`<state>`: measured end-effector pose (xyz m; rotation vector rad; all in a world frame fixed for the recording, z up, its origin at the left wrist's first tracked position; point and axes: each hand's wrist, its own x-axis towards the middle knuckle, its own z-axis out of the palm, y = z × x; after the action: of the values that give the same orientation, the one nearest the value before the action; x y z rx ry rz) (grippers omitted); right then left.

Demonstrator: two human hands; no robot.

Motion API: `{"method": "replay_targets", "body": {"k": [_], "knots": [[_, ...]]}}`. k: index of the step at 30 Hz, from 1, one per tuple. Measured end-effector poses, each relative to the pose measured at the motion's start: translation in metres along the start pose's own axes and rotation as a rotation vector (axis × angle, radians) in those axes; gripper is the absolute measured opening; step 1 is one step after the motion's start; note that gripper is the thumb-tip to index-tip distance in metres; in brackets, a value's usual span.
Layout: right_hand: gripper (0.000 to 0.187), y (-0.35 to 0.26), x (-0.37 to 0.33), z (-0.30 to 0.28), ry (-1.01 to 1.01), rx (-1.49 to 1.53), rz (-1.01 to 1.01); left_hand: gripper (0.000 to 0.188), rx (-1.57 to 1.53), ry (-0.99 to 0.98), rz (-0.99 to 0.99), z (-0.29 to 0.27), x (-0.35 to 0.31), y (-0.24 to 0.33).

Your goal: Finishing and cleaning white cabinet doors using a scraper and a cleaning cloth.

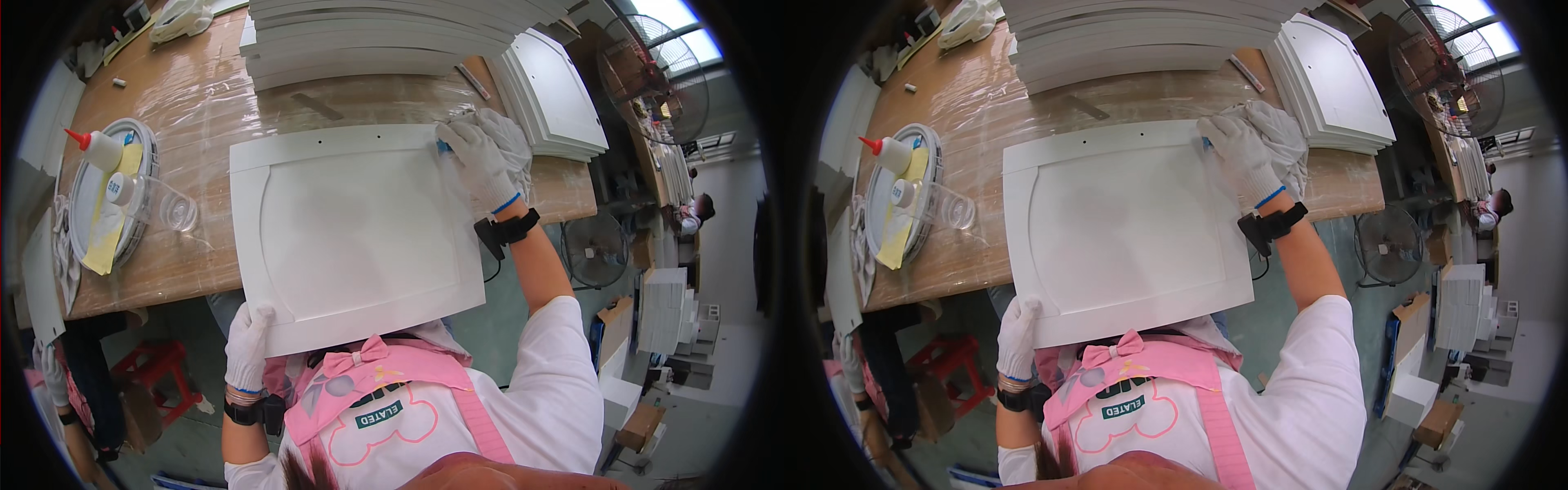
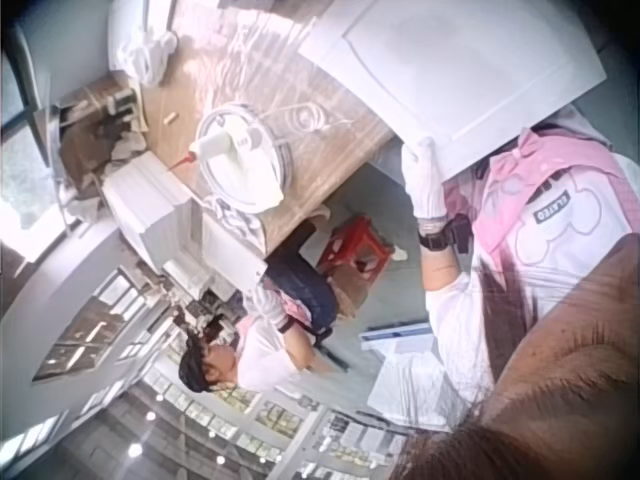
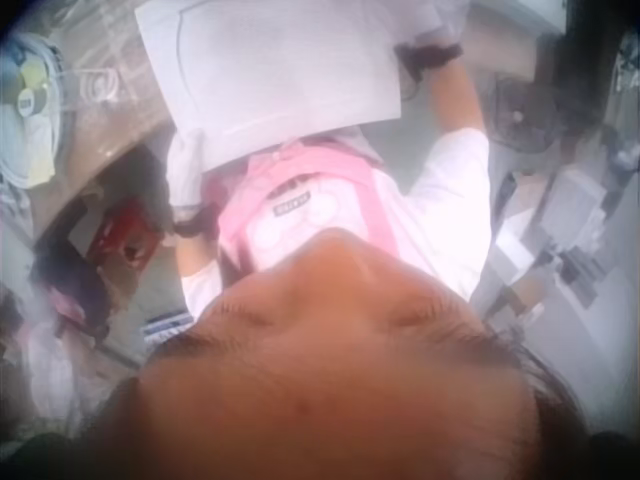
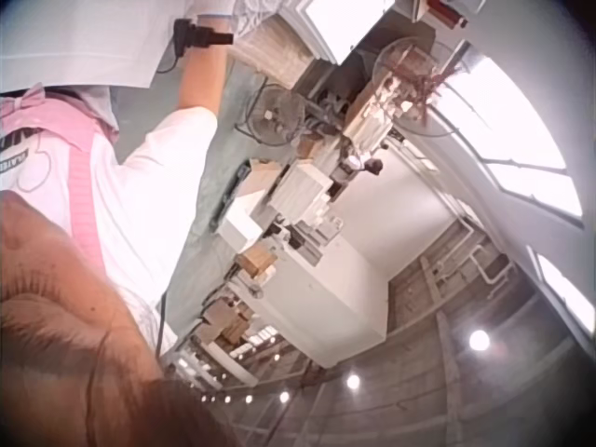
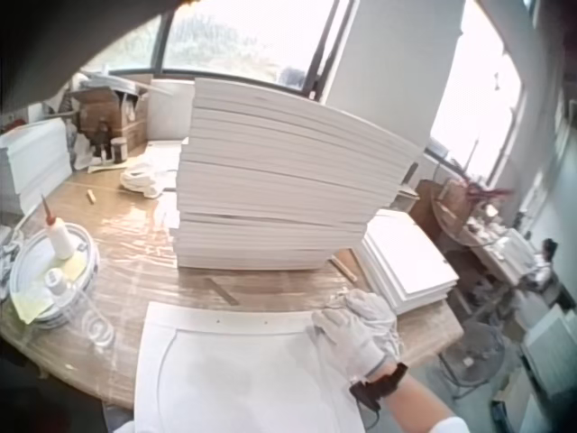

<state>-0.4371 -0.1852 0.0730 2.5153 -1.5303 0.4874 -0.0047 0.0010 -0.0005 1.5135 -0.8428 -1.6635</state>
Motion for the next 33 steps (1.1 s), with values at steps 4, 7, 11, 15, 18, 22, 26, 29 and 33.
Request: {"method": "replay_targets", "body": {"k": [4, 7, 11, 15, 18, 22, 26, 29, 33], "knots": [[0.042, -0.002, -0.001, 0.001, 0.024, 0.021, 0.019, 0.042, 0.013, 0.015, -0.001, 0.000, 0.000, -0.001], [0.042, -0.002, -0.001, 0.003, 0.026, -0.031, 0.001, 0.042, 0.002, -0.001, -0.010, 0.000, 0.000, 0.000], [0.041, -0.003, -0.001, 0.004, 0.052, -0.042, 0.007, 0.042, -0.022, -0.009, -0.009, 0.000, 0.000, 0.000], [0.039, -0.004, 0.000, 0.005, 0.043, -0.038, 0.006, 0.044, 0.010, -0.004, -0.018, -0.001, 0.000, 0.000], [0.039, -0.005, 0.000, 0.005, 0.058, -0.032, 0.001, 0.044, 0.028, 0.007, -0.018, -0.001, 0.000, -0.001], [0.038, -0.006, 0.000, 0.005, 0.067, -0.069, -0.007, 0.045, 0.040, 0.006, -0.020, -0.002, 0.000, 0.000], [0.038, -0.004, -0.001, 0.007, 0.073, -0.038, -0.010, 0.045, 0.007, 0.006, -0.010, -0.002, 0.002, -0.004], [0.036, -0.012, 0.002, 0.004, 0.091, -0.048, 0.005, 0.045, -0.005, 0.003, -0.014, -0.002, 0.001, -0.003], [0.033, -0.011, 0.002, 0.003, 0.133, -0.026, -0.008, 0.043, 0.041, 0.019, -0.012, -0.001, 0.001, 0.000]]}}
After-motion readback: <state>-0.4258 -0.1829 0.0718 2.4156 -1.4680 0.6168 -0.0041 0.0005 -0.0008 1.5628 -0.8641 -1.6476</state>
